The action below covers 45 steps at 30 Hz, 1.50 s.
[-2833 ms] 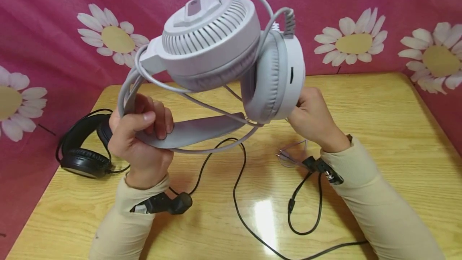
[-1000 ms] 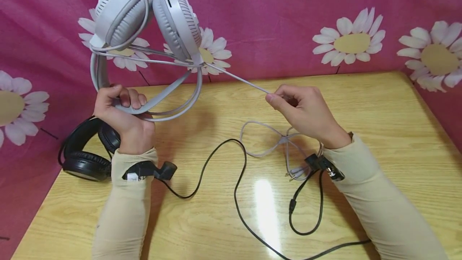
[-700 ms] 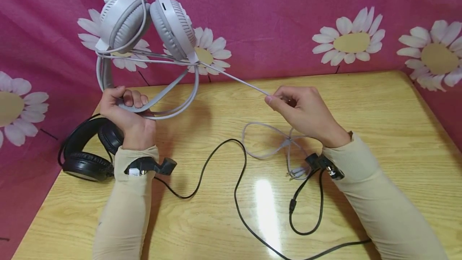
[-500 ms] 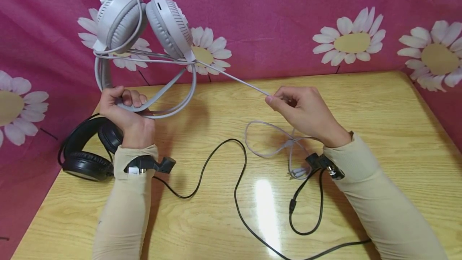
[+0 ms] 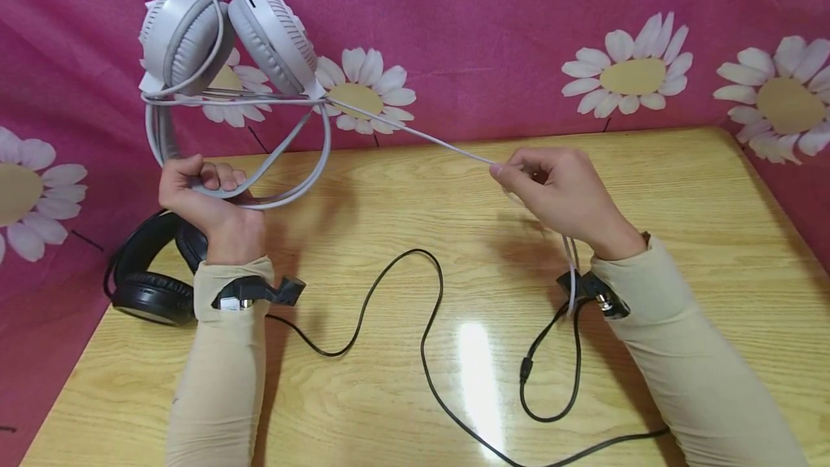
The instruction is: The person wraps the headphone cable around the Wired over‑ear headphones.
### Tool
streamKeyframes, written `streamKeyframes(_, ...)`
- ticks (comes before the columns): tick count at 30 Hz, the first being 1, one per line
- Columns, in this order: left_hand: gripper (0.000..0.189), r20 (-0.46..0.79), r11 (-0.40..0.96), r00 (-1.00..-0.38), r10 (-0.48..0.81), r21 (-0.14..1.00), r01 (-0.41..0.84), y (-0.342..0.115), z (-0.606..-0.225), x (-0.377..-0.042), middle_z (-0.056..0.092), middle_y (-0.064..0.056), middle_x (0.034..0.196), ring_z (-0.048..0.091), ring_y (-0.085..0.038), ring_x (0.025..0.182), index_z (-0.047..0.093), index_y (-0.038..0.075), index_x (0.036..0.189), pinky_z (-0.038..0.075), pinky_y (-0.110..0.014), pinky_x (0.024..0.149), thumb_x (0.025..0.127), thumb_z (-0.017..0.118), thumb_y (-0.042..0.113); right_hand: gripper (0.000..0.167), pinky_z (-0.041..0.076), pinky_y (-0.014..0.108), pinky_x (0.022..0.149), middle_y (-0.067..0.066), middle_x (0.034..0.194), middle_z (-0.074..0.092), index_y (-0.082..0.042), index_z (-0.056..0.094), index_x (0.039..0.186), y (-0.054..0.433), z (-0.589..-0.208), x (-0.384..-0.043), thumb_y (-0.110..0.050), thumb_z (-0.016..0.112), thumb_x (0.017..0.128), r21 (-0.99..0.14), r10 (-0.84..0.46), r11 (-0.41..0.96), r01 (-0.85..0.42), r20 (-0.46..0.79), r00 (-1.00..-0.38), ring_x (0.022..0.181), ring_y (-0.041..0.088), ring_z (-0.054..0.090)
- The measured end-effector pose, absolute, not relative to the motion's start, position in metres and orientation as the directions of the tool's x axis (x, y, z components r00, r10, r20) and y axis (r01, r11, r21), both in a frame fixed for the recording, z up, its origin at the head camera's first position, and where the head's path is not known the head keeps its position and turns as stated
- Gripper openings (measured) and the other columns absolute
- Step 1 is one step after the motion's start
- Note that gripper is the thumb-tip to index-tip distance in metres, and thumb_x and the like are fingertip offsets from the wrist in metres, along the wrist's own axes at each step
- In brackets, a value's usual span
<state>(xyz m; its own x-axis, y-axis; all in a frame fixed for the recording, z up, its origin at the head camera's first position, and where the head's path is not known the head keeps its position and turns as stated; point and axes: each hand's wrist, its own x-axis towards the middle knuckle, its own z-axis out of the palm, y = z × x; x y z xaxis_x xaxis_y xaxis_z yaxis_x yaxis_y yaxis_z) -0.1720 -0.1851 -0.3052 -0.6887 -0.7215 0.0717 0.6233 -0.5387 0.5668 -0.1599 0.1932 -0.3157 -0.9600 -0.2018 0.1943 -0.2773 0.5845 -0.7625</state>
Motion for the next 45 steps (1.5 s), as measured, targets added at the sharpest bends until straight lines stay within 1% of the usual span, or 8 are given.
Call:
streamKeyframes(7, 0.033, 0.100, -0.492, -0.643, -0.759, 0.558, 0.668, -0.191, -0.297, -0.169, 0.032, 0.005, 0.048, 0.032, -0.011, 0.042, 0.033, 0.014, 0.057, 0.032, -0.023, 0.048, 0.088, 0.042, 0.005, 0.021, 0.032, 0.030, 0.046, -0.009, 0.053, 0.046, -0.015, 0.069, 0.081, 0.199, -0.312, -0.158, -0.026, 0.068, 0.099, -0.795, -0.202, 0.530, -0.297, 0.222, -0.954, 0.048, 0.009, 0.042)
streamKeyframes(16, 0.032, 0.064, -0.468, -0.584, -0.809, 0.530, 0.707, -0.205, -0.289, -0.165, 0.031, 0.004, 0.051, 0.034, -0.012, 0.040, 0.034, 0.014, 0.057, 0.032, -0.024, 0.047, 0.087, 0.043, 0.006, 0.025, 0.028, 0.032, 0.049, -0.010, 0.058, 0.037, -0.014, 0.066, 0.077, 0.202, -0.310, -0.157, -0.027, 0.069, 0.099, -0.772, -0.210, 0.524, -0.359, 0.291, -0.933, 0.051, 0.010, 0.034)
streamKeyframes(26, 0.030, 0.068, -0.475, -0.566, -0.822, 0.468, 0.745, -0.209, -0.282, -0.165, 0.030, 0.003, 0.050, 0.031, -0.013, 0.040, 0.029, 0.014, 0.058, 0.023, -0.022, 0.045, 0.084, 0.042, 0.006, 0.020, 0.029, 0.031, 0.048, -0.012, 0.056, 0.040, -0.014, 0.071, 0.081, 0.209, -0.311, -0.162, -0.026, 0.072, 0.096, -0.781, -0.168, 0.528, -0.334, 0.289, -0.942, 0.051, 0.007, 0.036)
streamKeyframes(31, 0.031, 0.049, -0.453, -0.524, -0.850, 0.439, 0.776, -0.217, -0.277, -0.163, 0.028, 0.003, 0.049, 0.029, -0.013, 0.039, 0.028, 0.014, 0.057, 0.022, -0.023, 0.046, 0.084, 0.040, 0.004, 0.022, 0.028, 0.030, 0.050, -0.012, 0.057, 0.041, -0.009, 0.069, 0.080, 0.214, -0.309, -0.164, -0.025, 0.075, 0.094, -0.789, -0.135, 0.516, -0.332, 0.308, -0.942, 0.052, 0.007, 0.037)
streamKeyframes(35, 0.032, 0.018, -0.446, -0.494, -0.869, 0.404, 0.799, -0.223, -0.276, -0.162, 0.028, 0.003, 0.049, 0.029, -0.013, 0.039, 0.029, 0.013, 0.057, 0.024, -0.022, 0.045, 0.085, 0.041, 0.003, 0.023, 0.029, 0.030, 0.051, -0.012, 0.057, 0.046, -0.007, 0.069, 0.080, 0.215, -0.308, -0.166, -0.024, 0.076, 0.093, -0.797, -0.120, 0.510, -0.323, 0.306, -0.945, 0.052, 0.007, 0.040)
streamKeyframes(38, 0.032, 0.049, -0.416, -0.483, -0.875, 0.434, 0.799, -0.222, -0.279, -0.162, 0.030, 0.002, 0.048, 0.030, -0.014, 0.040, 0.030, 0.013, 0.057, 0.024, -0.022, 0.045, 0.086, 0.040, 0.003, 0.023, 0.029, 0.030, 0.051, -0.012, 0.058, 0.046, -0.009, 0.070, 0.080, 0.215, -0.308, -0.167, -0.026, 0.076, 0.093, -0.798, -0.106, 0.517, -0.311, 0.301, -0.948, 0.053, 0.007, 0.040)
streamKeyframes(41, 0.031, 0.120, -0.355, -0.469, -0.875, 0.502, 0.789, -0.218, -0.282, -0.162, 0.033, 0.001, 0.047, 0.031, -0.015, 0.042, 0.033, 0.013, 0.057, 0.025, -0.023, 0.047, 0.086, 0.041, 0.003, 0.022, 0.028, 0.030, 0.049, -0.013, 0.058, 0.045, -0.010, 0.071, 0.080, 0.215, -0.309, -0.167, -0.027, 0.075, 0.094, -0.801, -0.067, 0.515, -0.304, 0.316, -0.946, 0.054, 0.008, 0.038)
streamKeyframes(45, 0.027, 0.207, -0.268, -0.445, -0.871, 0.559, 0.785, -0.212, -0.284, -0.161, 0.038, -0.001, 0.045, 0.033, -0.018, 0.043, 0.039, 0.010, 0.058, 0.030, -0.026, 0.048, 0.083, 0.046, 0.002, 0.020, 0.027, 0.028, 0.050, -0.013, 0.057, 0.046, -0.011, 0.073, 0.080, 0.217, -0.307, -0.164, -0.025, 0.075, 0.094, -0.808, -0.019, 0.498, -0.316, 0.354, -0.935, 0.055, 0.009, 0.037)
